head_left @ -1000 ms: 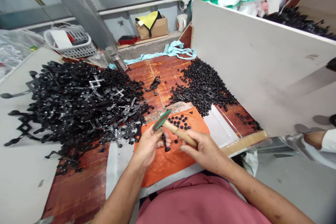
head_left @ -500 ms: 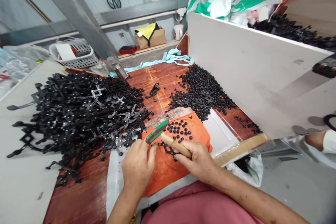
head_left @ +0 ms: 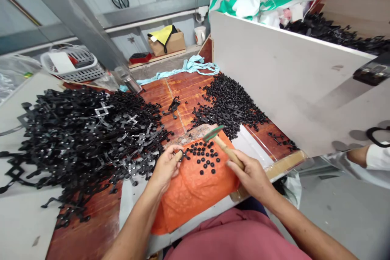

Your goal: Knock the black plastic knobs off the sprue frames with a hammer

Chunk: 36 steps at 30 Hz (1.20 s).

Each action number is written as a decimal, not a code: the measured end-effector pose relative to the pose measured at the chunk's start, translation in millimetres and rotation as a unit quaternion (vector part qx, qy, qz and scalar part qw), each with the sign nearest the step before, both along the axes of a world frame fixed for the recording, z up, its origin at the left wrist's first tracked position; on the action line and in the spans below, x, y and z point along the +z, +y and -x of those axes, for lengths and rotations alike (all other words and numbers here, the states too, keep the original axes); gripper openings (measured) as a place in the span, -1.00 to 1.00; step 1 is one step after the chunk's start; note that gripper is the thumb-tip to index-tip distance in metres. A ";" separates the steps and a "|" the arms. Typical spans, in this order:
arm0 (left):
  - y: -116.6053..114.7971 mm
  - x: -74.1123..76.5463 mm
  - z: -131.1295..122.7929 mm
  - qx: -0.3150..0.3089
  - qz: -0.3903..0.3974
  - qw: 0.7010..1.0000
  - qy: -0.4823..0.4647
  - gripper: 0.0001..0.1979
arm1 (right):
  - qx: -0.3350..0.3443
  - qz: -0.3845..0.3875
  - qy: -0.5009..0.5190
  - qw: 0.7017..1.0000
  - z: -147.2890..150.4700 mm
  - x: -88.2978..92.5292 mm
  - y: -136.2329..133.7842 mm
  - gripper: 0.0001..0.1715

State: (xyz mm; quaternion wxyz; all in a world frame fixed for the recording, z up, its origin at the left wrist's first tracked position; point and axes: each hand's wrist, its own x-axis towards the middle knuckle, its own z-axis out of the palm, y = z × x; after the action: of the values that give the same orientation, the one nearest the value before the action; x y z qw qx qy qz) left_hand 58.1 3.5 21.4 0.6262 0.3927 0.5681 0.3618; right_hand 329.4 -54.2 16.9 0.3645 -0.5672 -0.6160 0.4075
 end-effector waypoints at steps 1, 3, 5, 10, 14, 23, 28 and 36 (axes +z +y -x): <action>4.8 -0.7 0.1 -0.001 0.002 1.000 0.002 -0.44 | -0.018 0.008 -0.010 1.000 -10.1 -5.9 -2.1 -0.59; 10.1 -2.4 -1.4 0.001 0.006 1.000 0.012 -0.44 | -0.041 0.026 -0.022 0.999 -26.3 -17.3 -6.3 -0.58; 11.5 -4.6 -3.7 0.007 0.008 1.000 0.021 -0.44 | -0.052 0.038 -0.027 0.998 -35.7 -26.7 -9.5 -0.55; 11.4 -11.4 -6.5 0.011 0.003 0.999 0.041 -0.47 | -0.045 0.045 -0.018 0.998 -39.1 -39.3 -10.3 -0.52; 13.3 -16.0 -6.3 0.011 -0.001 0.997 0.079 -0.51 | -0.037 0.038 -0.028 0.998 -40.0 -42.8 -9.7 -0.51; 18.0 -22.5 -3.6 0.014 -0.028 0.994 0.107 -0.58 | 0.033 -0.065 -0.227 0.971 -27.9 -0.8 1.9 -0.48; 21.6 -29.4 -1.9 0.020 -0.041 0.995 0.088 -0.55 | 0.101 -0.129 -0.252 0.954 5.3 25.4 21.2 -0.42; 22.9 -35.1 0.4 0.019 -0.047 0.994 0.095 -0.59 | 0.126 -0.142 -0.341 0.921 22.1 10.2 28.7 -0.38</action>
State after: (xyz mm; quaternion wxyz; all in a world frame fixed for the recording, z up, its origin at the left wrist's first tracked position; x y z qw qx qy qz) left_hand 57.7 26.4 -13.6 0.5430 0.4435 0.6146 0.3614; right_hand 307.3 -25.5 27.1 0.1546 -0.5323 -0.8204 0.1403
